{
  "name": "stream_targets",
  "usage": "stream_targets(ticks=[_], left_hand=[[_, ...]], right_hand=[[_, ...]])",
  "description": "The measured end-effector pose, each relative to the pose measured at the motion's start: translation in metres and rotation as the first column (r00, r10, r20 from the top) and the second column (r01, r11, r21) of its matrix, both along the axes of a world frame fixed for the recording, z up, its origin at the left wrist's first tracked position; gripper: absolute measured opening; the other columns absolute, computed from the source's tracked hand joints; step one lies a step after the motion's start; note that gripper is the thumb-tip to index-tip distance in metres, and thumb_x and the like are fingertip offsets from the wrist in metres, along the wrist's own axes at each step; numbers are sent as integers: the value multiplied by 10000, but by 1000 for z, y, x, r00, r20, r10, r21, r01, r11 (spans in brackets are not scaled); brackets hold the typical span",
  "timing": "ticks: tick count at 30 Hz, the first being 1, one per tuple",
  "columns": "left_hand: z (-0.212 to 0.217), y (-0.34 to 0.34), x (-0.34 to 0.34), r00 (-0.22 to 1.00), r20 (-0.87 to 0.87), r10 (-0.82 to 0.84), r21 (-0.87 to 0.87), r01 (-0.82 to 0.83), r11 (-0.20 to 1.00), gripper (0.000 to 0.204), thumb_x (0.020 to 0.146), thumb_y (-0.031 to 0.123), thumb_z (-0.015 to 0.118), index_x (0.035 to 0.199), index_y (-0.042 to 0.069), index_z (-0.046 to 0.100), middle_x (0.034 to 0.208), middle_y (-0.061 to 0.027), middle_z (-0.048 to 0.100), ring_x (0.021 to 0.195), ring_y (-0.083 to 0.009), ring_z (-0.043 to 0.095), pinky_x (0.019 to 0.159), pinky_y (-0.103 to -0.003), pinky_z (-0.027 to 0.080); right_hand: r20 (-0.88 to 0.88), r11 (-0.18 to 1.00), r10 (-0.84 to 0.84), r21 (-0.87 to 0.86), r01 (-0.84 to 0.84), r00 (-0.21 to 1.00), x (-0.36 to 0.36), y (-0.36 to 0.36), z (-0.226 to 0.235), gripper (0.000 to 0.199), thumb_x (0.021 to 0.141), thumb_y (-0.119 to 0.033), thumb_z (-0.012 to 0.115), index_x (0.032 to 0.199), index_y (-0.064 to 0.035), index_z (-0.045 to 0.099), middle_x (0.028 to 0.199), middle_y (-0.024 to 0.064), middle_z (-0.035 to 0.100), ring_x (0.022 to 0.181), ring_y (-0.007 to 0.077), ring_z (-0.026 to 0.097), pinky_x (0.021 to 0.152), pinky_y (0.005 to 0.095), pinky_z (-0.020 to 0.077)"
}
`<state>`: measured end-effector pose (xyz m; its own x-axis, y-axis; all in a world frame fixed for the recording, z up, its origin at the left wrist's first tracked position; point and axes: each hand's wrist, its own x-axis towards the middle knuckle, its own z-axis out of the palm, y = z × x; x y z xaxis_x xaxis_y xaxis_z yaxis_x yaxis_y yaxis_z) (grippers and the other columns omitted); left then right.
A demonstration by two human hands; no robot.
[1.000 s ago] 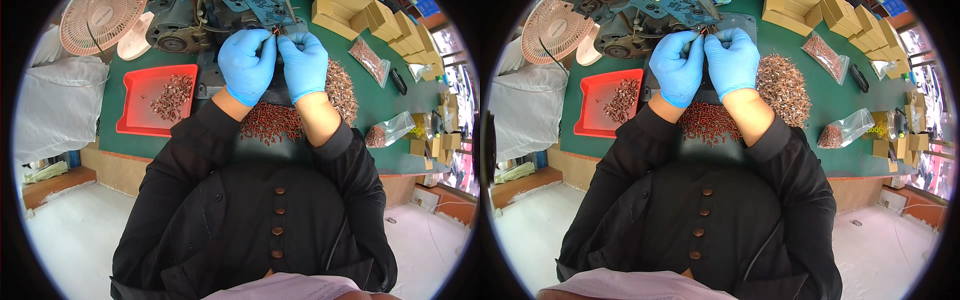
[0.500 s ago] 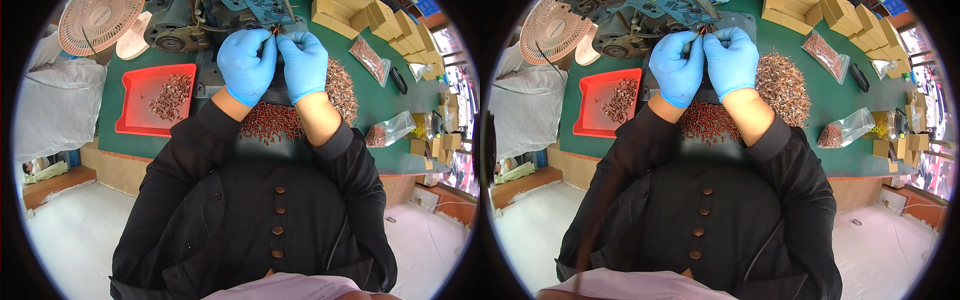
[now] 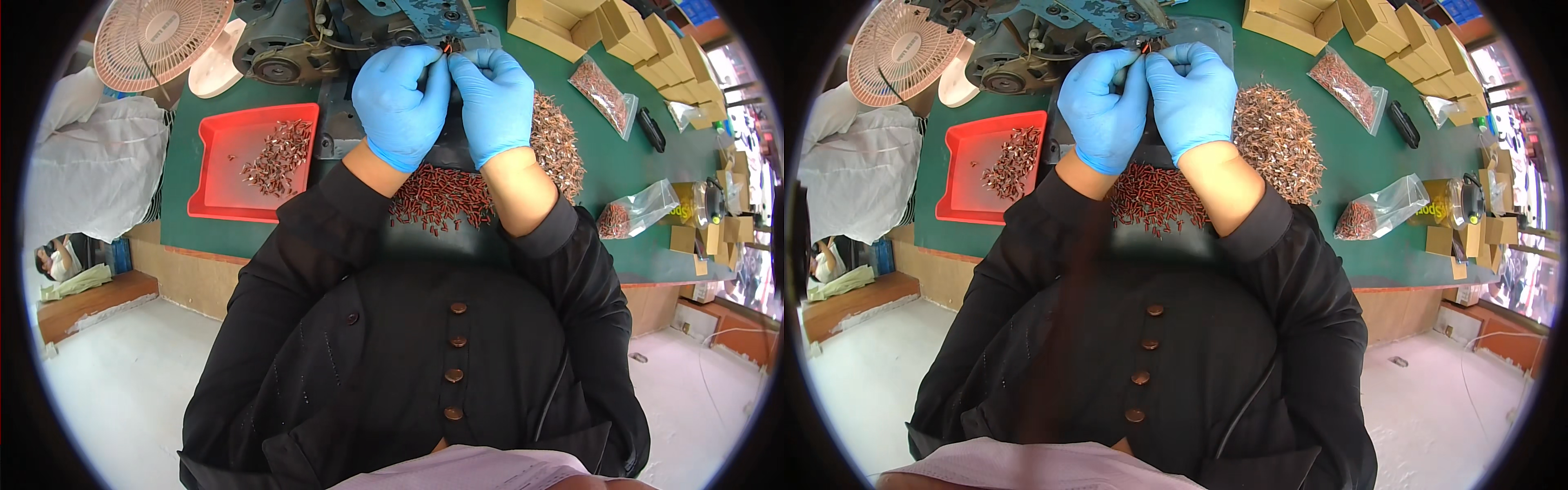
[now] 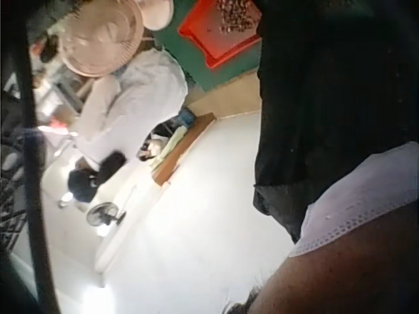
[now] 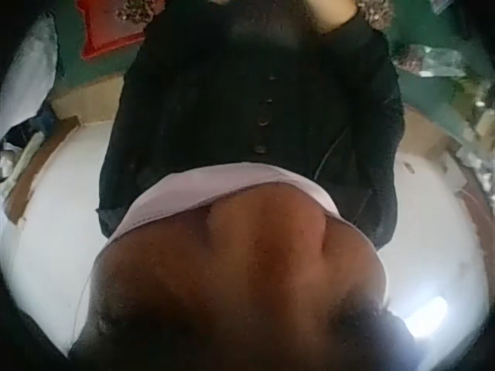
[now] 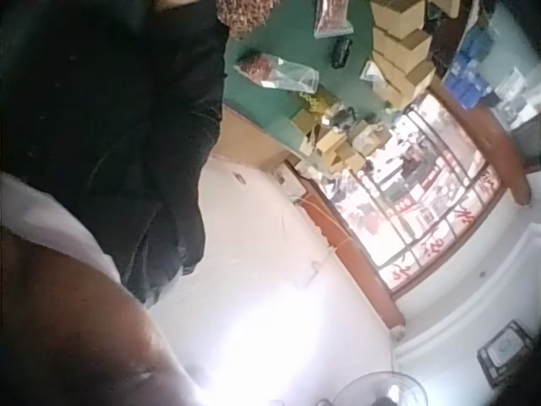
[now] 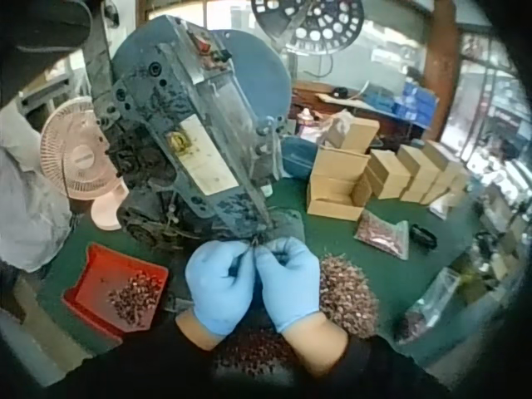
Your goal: Assembling small metal connectors using a manual press machine at an industrial workstation.
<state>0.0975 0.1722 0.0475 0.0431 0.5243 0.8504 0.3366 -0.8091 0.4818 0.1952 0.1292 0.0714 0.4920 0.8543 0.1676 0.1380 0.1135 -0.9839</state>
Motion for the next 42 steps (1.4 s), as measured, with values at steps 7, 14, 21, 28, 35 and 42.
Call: stream_targets(ticks=[7, 14, 21, 28, 35, 42], left_hand=[[0, -5, 2, 999, 30, 12, -12, -11, 1000, 114, 683, 13, 676, 735, 82, 602, 608, -70, 541, 552, -262, 523, 498, -359, 399], [4, -16, 6, 999, 28, 21, 47, -22, 999, 93, 692, 22, 672, 720, 80, 606, 598, -66, 539, 538, -261, 517, 491, -353, 398], [23, -49, -60, 973, 213, -89, -319, 155, 935, 45, 754, -2, 664, 788, 12, 637, 681, -24, 598, 571, -92, 531, 540, -253, 431], [69, -161, -214, 998, 55, 36, -232, -22, 972, 74, 707, 91, 663, 748, 57, 612, 675, -132, 566, 629, -307, 567, 567, -375, 450], [19, -222, -350, 882, -286, 374, -413, -465, 783, 112, 750, 154, 603, 823, 72, 623, 724, -135, 595, 706, -331, 587, 618, -428, 472], [0, -284, -307, 852, -523, 12, -236, -158, 959, 147, 736, 197, 591, 845, 101, 604, 809, -109, 571, 753, -310, 568, 632, -431, 463]], right_hand=[[7, 1000, 9, 2, -9, 1000, 1, -4, -1, 146, 816, -101, 654, 860, 35, 622, 724, 39, 622, 603, 71, 547, 557, 199, 437], [-103, 997, 67, 34, -64, 992, 4, -33, 0, 154, 843, -92, 633, 915, 42, 612, 784, 62, 640, 651, 93, 579, 614, 204, 457], [62, 968, 247, -49, -245, 967, -5, -98, 11, 106, 863, -76, 594, 918, 13, 611, 811, 29, 613, 724, 91, 554, 653, 230, 442], [672, 944, 166, -319, 79, 722, 1, -256, -27, 160, 832, -88, 625, 946, 24, 622, 881, 128, 645, 810, 192, 598, 762, 316, 487], [898, 969, 166, -225, 102, 408, -62, -333, -42, 235, 810, -111, 626, 1006, 18, 603, 941, 178, 601, 810, 308, 600, 725, 375, 492], [941, 972, 159, -203, 119, 299, -73, -340, -46, 206, 817, -91, 579, 1000, -1, 611, 963, 179, 595, 838, 354, 585, 737, 404, 474]])
